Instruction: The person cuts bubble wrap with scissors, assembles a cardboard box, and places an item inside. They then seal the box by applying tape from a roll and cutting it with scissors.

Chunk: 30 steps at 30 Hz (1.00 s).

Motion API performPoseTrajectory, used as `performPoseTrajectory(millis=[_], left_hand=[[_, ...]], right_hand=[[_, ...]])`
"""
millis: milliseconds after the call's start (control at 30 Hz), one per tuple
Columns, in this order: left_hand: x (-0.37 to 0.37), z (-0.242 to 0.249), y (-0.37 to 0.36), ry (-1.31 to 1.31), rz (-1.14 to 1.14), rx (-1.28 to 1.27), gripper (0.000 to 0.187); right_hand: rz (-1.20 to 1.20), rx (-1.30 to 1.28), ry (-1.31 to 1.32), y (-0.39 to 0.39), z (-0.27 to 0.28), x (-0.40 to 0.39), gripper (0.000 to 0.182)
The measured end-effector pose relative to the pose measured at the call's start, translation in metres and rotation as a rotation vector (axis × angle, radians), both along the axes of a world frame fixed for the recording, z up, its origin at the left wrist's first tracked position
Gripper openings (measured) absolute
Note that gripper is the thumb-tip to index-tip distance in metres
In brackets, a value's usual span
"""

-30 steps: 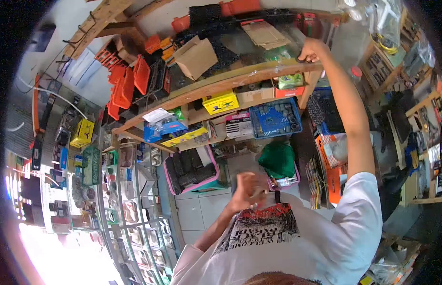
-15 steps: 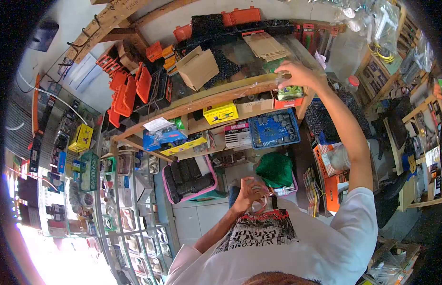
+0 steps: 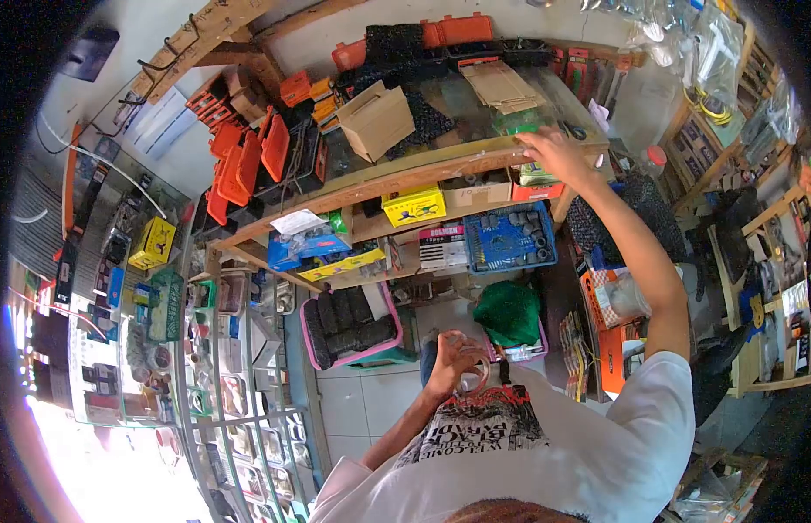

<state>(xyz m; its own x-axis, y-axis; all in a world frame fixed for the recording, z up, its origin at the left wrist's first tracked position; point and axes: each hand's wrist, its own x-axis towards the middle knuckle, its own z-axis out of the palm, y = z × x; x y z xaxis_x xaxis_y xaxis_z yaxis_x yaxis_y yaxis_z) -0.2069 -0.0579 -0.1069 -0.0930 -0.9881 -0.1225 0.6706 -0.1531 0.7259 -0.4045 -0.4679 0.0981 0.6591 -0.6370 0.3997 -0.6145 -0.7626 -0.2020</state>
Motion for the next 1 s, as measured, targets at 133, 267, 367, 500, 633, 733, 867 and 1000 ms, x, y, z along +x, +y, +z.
performPoseTrajectory(millis=[133, 267, 367, 500, 633, 733, 867, 1000], left_hand=[[0.005, -0.058, 0.002, -0.345, 0.02, -0.169, 0.058], [0.001, -0.061, 0.0, -0.518, 0.055, -0.267, 0.056], [-0.009, -0.014, -0.002, 0.044, 0.091, 0.013, 0.054], [0.0, 0.008, -0.023, 0.352, 0.169, 0.123, 0.048], [0.022, 0.05, -0.081, 0.257, 0.346, -0.135, 0.038], [0.014, 0.137, -0.112, 0.186, 0.562, -0.266, 0.048], [0.013, 0.187, -0.165, -0.299, 0.64, -0.608, 0.049], [0.033, 0.221, -0.188, -1.08, 0.615, -0.817, 0.062]], right_hand=[[0.059, -0.351, 0.05, 0.021, -0.032, -0.003, 0.086], [0.06, 0.119, -0.09, 0.03, -0.025, -0.012, 0.1], [0.128, 0.093, -0.404, 0.024, -0.027, -0.016, 0.093], [0.072, 0.254, -0.548, 0.082, 0.003, -0.019, 0.075], [0.411, 0.981, -0.366, 0.192, -0.051, 0.006, 0.054], [0.319, 1.273, -0.531, 0.223, -0.054, 0.029, 0.044], [0.192, 0.965, -0.671, 0.175, -0.011, 0.027, 0.02], [0.19, 0.574, -0.488, 0.089, 0.043, 0.008, 0.031]])
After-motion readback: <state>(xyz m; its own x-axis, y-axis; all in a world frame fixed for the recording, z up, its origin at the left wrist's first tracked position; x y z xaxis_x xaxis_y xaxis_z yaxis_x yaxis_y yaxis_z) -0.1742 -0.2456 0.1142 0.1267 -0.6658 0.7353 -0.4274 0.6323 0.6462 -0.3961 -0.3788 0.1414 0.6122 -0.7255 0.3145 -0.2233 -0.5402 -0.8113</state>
